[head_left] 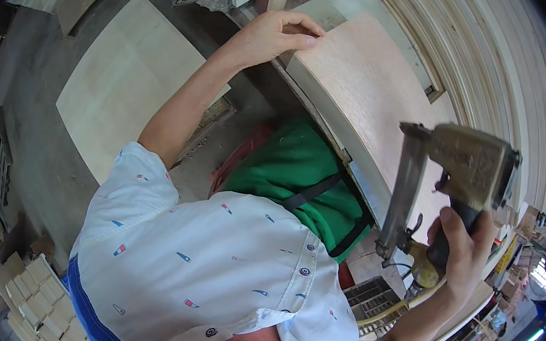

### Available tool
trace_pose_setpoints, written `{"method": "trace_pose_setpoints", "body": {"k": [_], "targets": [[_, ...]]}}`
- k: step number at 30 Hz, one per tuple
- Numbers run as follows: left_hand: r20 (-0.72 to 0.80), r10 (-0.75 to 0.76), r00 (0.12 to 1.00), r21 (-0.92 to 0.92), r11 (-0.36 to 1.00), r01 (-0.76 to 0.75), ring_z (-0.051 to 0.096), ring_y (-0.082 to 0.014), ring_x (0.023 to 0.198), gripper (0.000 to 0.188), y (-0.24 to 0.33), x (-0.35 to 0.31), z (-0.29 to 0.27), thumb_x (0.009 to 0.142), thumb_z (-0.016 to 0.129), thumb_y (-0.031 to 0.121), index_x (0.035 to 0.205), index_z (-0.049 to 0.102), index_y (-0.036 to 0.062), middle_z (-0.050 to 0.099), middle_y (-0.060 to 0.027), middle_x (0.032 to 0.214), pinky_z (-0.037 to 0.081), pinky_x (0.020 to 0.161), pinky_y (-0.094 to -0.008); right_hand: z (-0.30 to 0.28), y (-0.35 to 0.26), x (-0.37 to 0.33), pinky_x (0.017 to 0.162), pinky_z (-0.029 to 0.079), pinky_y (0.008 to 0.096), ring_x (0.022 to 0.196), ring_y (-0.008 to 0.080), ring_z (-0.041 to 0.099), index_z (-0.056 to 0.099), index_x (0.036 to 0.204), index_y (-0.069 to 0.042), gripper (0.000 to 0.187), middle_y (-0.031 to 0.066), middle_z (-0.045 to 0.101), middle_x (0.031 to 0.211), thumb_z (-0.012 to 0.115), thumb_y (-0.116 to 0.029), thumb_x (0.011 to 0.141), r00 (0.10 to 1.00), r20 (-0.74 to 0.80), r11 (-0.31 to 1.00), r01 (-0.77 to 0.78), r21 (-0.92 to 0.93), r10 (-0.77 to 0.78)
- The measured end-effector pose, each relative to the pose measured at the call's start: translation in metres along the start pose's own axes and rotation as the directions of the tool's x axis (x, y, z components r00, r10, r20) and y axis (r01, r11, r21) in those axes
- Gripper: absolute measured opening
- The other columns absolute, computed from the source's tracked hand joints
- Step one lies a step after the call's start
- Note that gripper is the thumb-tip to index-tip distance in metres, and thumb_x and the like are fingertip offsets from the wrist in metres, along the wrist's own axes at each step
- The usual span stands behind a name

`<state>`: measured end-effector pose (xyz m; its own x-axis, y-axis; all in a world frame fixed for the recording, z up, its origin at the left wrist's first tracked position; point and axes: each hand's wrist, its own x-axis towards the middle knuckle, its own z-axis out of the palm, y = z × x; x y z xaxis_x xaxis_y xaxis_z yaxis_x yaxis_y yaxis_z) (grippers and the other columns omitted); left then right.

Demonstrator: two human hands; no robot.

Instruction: Assembling wooden boxes by applying glue to joints and securing them with a pneumatic nail gun and a mallet.

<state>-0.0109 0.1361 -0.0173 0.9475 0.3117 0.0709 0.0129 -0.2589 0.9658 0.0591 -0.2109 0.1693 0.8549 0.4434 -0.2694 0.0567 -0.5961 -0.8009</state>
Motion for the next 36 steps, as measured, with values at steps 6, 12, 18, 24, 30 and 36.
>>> {"method": "trace_pose_setpoints", "body": {"k": [6, 12, 18, 24, 30, 36], "targets": [[0.002, -0.015, 1.0, -0.169, 0.985, 0.015, 0.059, -0.0104, 0.098, 0.03, -0.004, -0.001, 0.004, 0.089, 0.061, 0.015, 0.118, 0.062, 0.0063, 0.065, -0.0018, 0.104, 0.045, 0.09, -0.0249, 0.043, -0.027, 0.032, 0.051, 0.044, 0.0232, 0.057, 0.0097, 0.056, 0.054, 0.1, 0.002, 0.026, 0.0041, 0.059, 0.074, 0.069, -0.009, 0.081, 0.975, 0.199, 0.993, 0.084, 0.086, -0.1], [0.056, 0.042, 0.998, -0.25, 0.968, -0.027, 0.059, -0.0114, 0.097, 0.034, -0.01, 0.004, 0.001, 0.088, 0.063, 0.015, 0.12, 0.06, 0.0064, 0.063, -0.0045, 0.106, 0.045, 0.089, -0.0263, 0.065, -0.043, 0.043, 0.052, 0.043, 0.0232, 0.058, 0.0086, 0.055, 0.054, 0.099, 0.003, 0.025, 0.003, 0.058, 0.073, 0.067, -0.008, 0.08, 0.968, 0.239, 0.997, 0.08, -0.023, -0.072], [0.034, 0.016, 0.999, -0.279, 0.96, -0.006, 0.058, -0.0117, 0.1, 0.04, -0.021, 0.005, 0.002, 0.087, 0.064, 0.015, 0.126, 0.055, 0.0059, 0.061, -0.0047, 0.111, 0.044, 0.092, -0.0263, 0.091, -0.055, 0.06, 0.052, 0.043, 0.0239, 0.058, 0.0094, 0.056, 0.056, 0.092, 0.003, 0.022, 0.0044, 0.059, 0.069, 0.067, -0.011, 0.079, 0.944, 0.306, 0.991, 0.131, -0.017, -0.12], [0.006, 0.004, 1.0, -0.304, 0.953, -0.002, 0.059, -0.0162, 0.101, 0.042, -0.027, 0.007, 0.003, 0.083, 0.069, 0.02, 0.121, 0.058, 0.0053, 0.063, -0.0091, 0.107, 0.045, 0.092, -0.0305, 0.104, -0.061, 0.068, 0.05, 0.044, 0.0248, 0.056, 0.0094, 0.056, 0.055, 0.087, 0.003, 0.022, 0.0046, 0.058, 0.065, 0.066, -0.014, 0.081, 0.927, 0.348, 0.984, 0.171, -0.056, -0.141], [-0.003, 0.032, 0.999, -0.3, 0.954, -0.031, 0.06, -0.0167, 0.1, 0.042, -0.028, 0.009, 0.004, 0.083, 0.068, 0.02, 0.122, 0.058, 0.0062, 0.064, -0.009, 0.107, 0.045, 0.094, -0.0311, 0.108, -0.065, 0.068, 0.05, 0.044, 0.025, 0.056, 0.0092, 0.056, 0.055, 0.087, 0.003, 0.023, 0.0051, 0.058, 0.066, 0.066, -0.015, 0.081, 0.928, 0.346, 0.981, 0.178, -0.079, -0.14], [-0.009, 0.017, 1.0, -0.272, 0.962, -0.019, 0.06, -0.0155, 0.099, 0.041, -0.028, 0.008, 0.005, 0.084, 0.068, 0.02, 0.121, 0.058, 0.0065, 0.065, -0.0077, 0.105, 0.045, 0.092, -0.0299, 0.11, -0.069, 0.065, 0.051, 0.044, 0.0251, 0.056, 0.009, 0.055, 0.055, 0.088, 0.003, 0.023, 0.0051, 0.058, 0.066, 0.066, -0.016, 0.081, 0.923, 0.357, 0.974, 0.196, -0.117, -0.143]]}}
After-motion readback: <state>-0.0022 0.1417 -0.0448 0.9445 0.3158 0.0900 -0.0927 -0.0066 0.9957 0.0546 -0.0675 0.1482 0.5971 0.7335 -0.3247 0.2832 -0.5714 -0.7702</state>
